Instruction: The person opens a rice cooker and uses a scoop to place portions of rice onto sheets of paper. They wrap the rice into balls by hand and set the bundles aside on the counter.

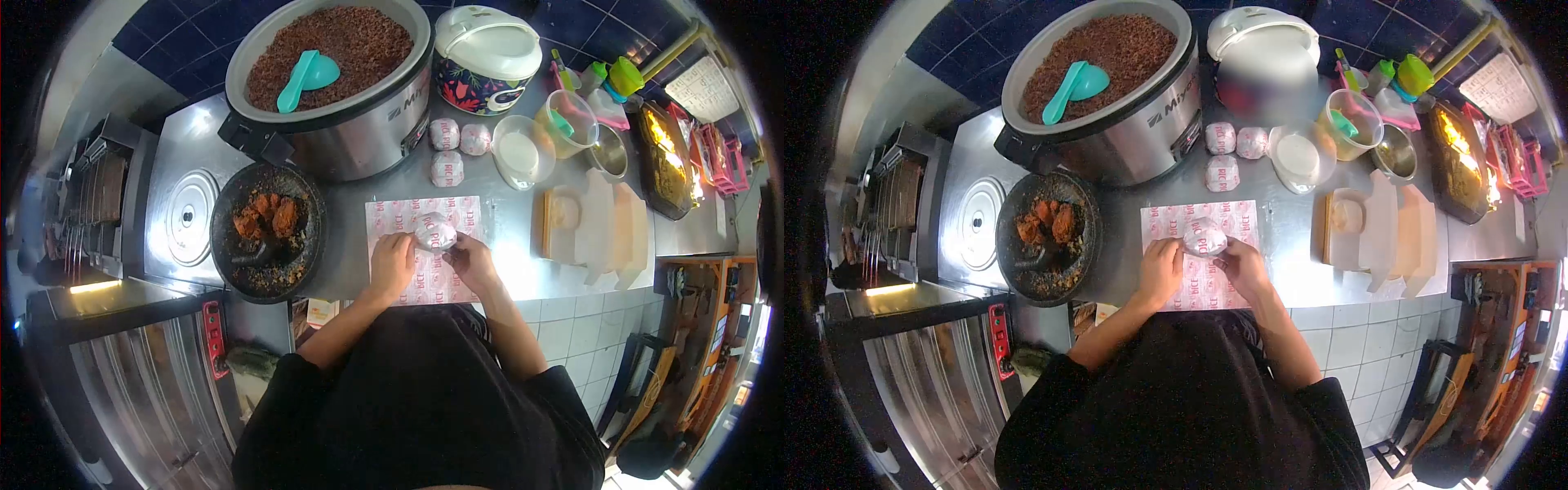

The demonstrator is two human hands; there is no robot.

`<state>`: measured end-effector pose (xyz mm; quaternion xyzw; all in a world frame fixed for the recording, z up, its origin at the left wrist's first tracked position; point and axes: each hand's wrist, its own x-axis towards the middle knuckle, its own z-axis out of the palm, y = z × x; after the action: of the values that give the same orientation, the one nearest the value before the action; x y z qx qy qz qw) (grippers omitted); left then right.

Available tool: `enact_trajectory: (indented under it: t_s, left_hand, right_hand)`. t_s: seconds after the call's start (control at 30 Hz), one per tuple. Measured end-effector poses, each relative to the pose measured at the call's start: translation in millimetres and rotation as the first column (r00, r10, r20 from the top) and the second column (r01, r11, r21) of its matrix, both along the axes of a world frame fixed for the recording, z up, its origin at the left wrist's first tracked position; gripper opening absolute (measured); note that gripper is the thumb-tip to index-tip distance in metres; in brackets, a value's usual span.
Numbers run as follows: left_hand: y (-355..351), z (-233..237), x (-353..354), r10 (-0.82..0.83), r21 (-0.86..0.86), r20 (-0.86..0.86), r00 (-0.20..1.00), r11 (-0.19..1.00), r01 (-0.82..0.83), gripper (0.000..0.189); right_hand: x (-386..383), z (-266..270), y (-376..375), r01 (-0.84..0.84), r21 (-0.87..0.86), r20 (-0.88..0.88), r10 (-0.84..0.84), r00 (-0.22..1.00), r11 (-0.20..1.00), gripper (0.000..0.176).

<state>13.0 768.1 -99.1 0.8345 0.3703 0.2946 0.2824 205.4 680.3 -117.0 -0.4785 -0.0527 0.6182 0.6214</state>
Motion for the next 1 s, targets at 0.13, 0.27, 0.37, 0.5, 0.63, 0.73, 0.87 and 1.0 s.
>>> enact_trajectory:
  t_s: [0.13, 0.27, 0.37, 0.5, 0.63, 0.73, 0.87, 1.0]
  left_hand:
    - [-3, 31, -1, -0.125, 0.361, -0.128, 0.984, 0.918, 0.164, 0.026]
    - [-10, 62, 1, -0.341, 0.466, -0.143, 0.929, 0.805, 0.367, 0.033]
    - [-3, 69, 0, -0.425, 0.464, -0.094, 0.900, 0.781, 0.417, 0.036]
    - [-4, 68, -2, -0.433, 0.456, 0.068, 0.899, 0.815, 0.358, 0.035]
    - [-11, 71, 3, -0.370, 0.490, 0.153, 0.916, 0.834, 0.254, 0.035]
    - [-29, 50, 6, -0.199, 0.414, 0.205, 0.958, 0.905, 0.099, 0.031]
    - [-43, 46, 18, 0.070, -0.407, 0.313, 0.947, 0.911, 0.068, 0.021]
    - [-36, 32, 32, 0.202, -0.565, 0.344, 0.917, 0.825, 0.030, 0.028]
  right_hand:
    - [3, 60, 15, -0.041, -0.100, -0.323, 0.007, 0.946, 0.994, 0.049]
    - [-12, 68, 14, -0.123, -0.080, -0.103, 0.114, 0.988, 0.989, 0.049]
    - [-15, 33, 6, -0.008, -0.021, -0.478, -0.002, 0.878, 1.000, 0.039]
    - [-38, 60, 5, 0.137, -0.177, -0.540, -0.212, 0.814, 0.975, 0.045]
    - [-26, 30, -4, -0.023, 0.131, -0.805, 0.119, 0.582, 0.991, 0.044]
    - [-35, 24, -1, -0.052, 0.221, -0.732, 0.201, 0.651, 0.974, 0.045]
    - [-43, 52, 11, 0.093, -0.004, -0.655, -0.073, 0.752, 0.996, 0.048]
    - [-46, 60, 17, 0.267, -0.153, -0.434, -0.307, 0.847, 0.952, 0.051]
